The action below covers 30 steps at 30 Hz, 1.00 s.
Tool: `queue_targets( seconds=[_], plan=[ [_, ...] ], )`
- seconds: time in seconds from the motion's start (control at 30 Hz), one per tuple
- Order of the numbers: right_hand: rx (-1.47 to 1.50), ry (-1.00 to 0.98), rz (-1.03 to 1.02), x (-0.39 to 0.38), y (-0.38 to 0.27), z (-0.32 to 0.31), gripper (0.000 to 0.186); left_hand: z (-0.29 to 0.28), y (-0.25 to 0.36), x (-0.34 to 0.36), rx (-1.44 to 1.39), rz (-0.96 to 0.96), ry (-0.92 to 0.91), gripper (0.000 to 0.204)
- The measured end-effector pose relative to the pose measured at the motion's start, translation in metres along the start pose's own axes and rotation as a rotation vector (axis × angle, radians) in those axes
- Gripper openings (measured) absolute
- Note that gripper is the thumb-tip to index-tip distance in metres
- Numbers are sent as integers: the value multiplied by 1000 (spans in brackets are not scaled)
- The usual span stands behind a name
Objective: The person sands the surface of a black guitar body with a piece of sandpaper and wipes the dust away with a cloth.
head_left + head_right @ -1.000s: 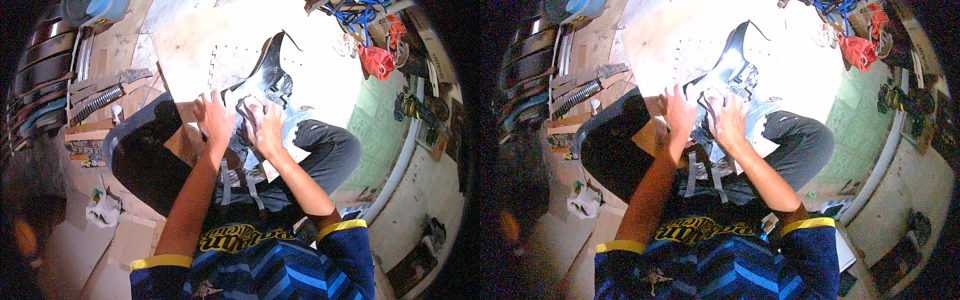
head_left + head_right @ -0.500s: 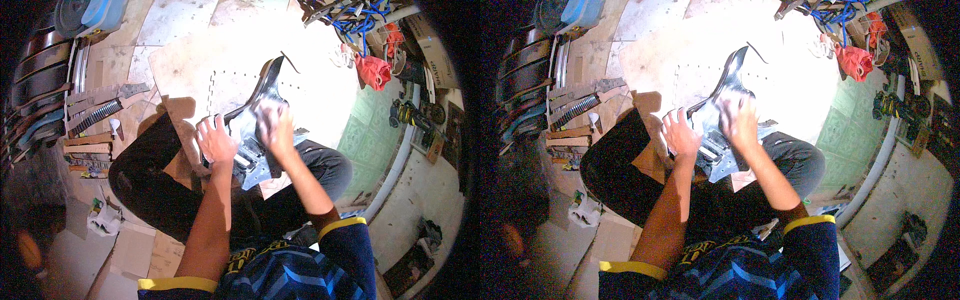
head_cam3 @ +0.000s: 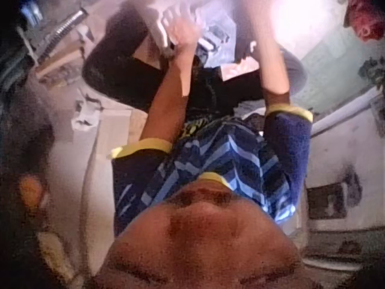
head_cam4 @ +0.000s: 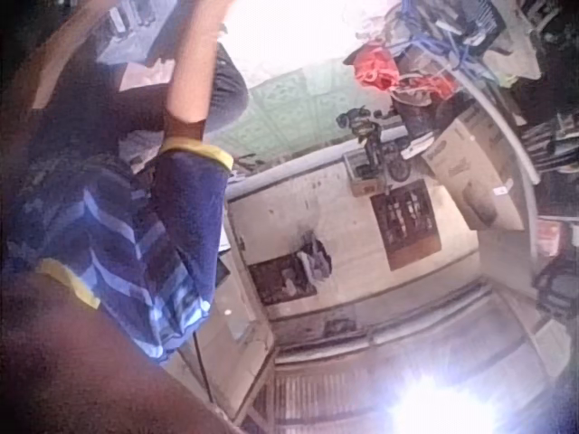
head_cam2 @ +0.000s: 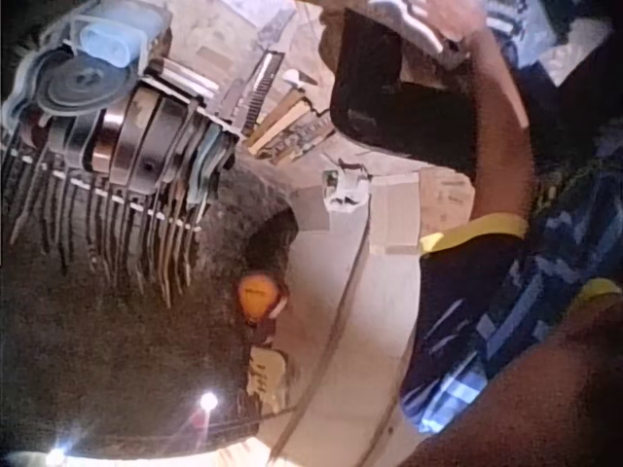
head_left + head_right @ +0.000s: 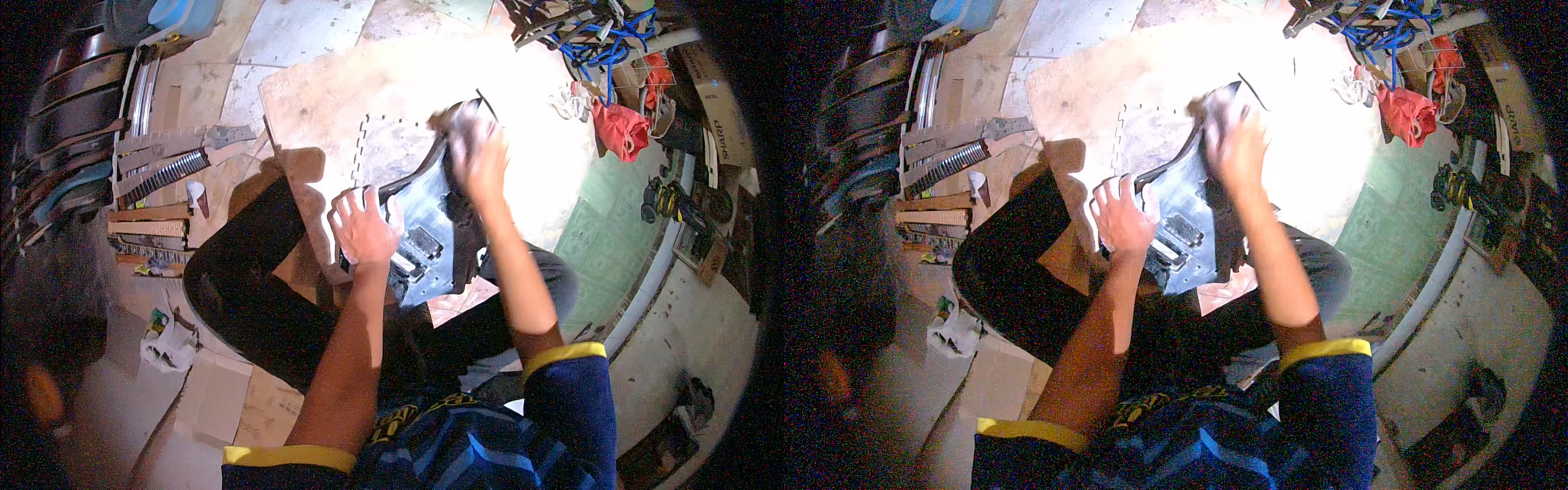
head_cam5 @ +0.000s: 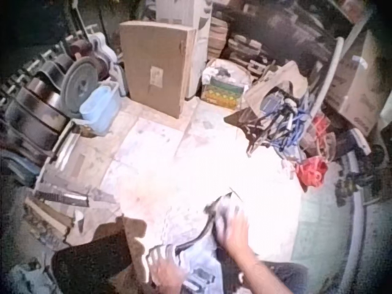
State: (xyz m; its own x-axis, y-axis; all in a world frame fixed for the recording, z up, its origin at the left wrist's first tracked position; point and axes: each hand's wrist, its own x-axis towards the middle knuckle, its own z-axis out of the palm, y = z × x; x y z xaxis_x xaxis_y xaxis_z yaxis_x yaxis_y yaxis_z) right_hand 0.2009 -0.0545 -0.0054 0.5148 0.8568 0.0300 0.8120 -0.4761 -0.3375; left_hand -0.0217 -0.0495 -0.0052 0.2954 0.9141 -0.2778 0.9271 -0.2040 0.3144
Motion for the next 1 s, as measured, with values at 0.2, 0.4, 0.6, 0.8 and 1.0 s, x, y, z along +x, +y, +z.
queue_targets(
  seconds=[0.2, 0.4, 0.6, 0.8, 1.0],
  plan=[
    [-20, -8, 21, -40, -20, 9, 40, -4, 1, 1, -33, -34, -58, 51],
    [3, -63, -42, -31, -21, -4, 42, 1, -1, 0, -26, -18, 38, 49],
    [-72, -19, 140, -9, -24, -2, 43, 9, -2, -2, 30, -36, 30, 53],
    [22, -94, -87, -65, -26, -1, 42, 12, -5, 1, 18, -7, 85, 50],
    [13, 47, 87, 5, -13, -4, 38, 5, 2, -1, -23, -21, 60, 45]
  ],
)
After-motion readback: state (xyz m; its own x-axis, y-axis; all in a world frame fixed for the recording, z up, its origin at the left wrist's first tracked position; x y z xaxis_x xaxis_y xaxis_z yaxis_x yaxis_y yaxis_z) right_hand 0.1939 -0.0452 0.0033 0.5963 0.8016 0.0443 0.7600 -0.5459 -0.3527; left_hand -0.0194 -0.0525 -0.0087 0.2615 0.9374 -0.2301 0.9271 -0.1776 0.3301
